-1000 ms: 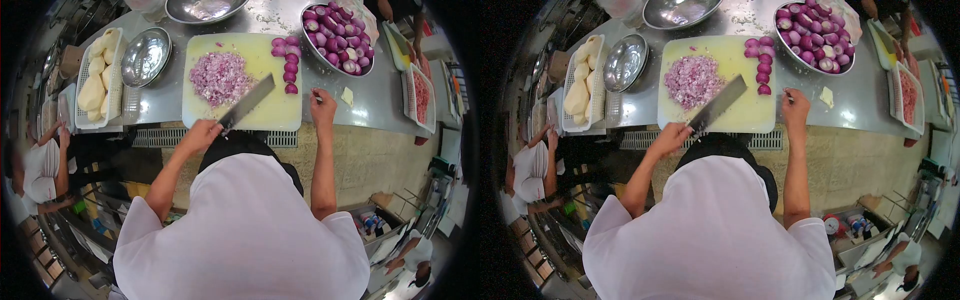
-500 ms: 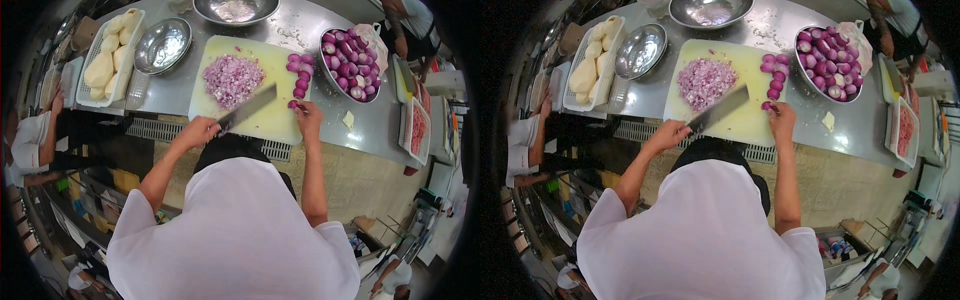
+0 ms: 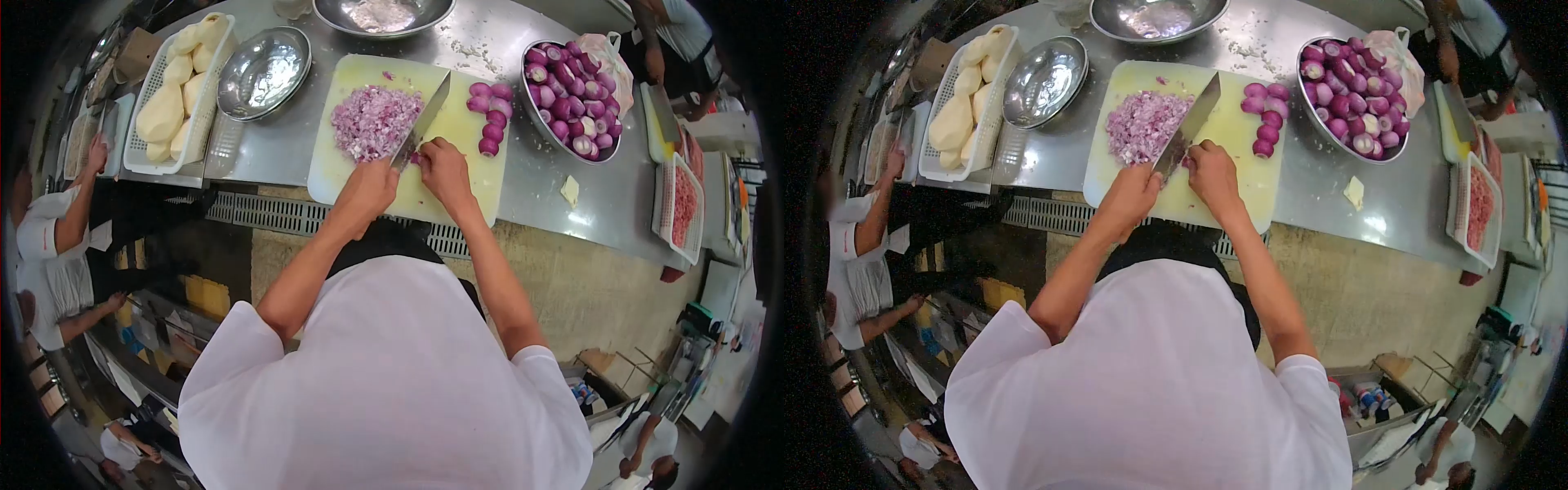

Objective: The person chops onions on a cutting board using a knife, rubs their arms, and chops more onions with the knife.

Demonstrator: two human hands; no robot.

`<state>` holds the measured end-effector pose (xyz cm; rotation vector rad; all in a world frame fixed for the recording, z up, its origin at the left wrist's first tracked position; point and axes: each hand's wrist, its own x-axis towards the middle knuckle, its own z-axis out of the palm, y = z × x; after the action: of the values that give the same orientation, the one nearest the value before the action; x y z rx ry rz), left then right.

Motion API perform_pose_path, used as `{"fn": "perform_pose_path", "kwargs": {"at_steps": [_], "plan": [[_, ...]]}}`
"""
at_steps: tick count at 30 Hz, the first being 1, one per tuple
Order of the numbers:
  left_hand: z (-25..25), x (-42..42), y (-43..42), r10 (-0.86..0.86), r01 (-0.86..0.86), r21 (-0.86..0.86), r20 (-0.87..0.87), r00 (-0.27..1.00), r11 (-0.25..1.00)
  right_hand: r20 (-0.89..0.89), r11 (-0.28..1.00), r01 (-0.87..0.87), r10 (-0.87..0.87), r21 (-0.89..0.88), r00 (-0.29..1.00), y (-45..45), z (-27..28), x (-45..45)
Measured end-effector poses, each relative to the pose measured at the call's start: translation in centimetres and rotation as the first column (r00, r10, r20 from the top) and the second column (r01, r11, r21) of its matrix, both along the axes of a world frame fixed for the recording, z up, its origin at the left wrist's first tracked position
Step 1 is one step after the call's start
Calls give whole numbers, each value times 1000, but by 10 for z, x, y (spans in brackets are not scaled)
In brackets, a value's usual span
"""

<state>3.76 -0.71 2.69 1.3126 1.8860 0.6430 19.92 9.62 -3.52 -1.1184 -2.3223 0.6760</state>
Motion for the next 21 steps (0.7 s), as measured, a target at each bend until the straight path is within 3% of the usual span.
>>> {"fn": "perform_pose_path", "kwargs": {"at_steps": [1,3,6,13,15,19,21], "plan": [[-10,1,1,-3,3,-1,-5,1000,1000,24,999,-19,18,40,1000,3,2,-4],[-28,9,0,-23,42,180,-106,994,983,38,999,-28,27,40,999,5,4,-7],[-20,8,9,-8,8,42,-1,1000,999,40,997,-37,35,63,999,5,0,-5],[-29,12,8,-42,52,153,-68,997,987,48,999,-34,32,38,998,2,-3,-3],[-11,8,12,24,-21,-25,114,993,999,37,998,-23,21,52,999,2,-1,-1],[-12,12,8,26,-22,-45,111,993,999,21,999,-10,9,52,1000,-2,-4,-2],[-21,15,18,-24,22,26,77,997,999,2,998,-11,11,56,1000,-6,-8,0]]}}
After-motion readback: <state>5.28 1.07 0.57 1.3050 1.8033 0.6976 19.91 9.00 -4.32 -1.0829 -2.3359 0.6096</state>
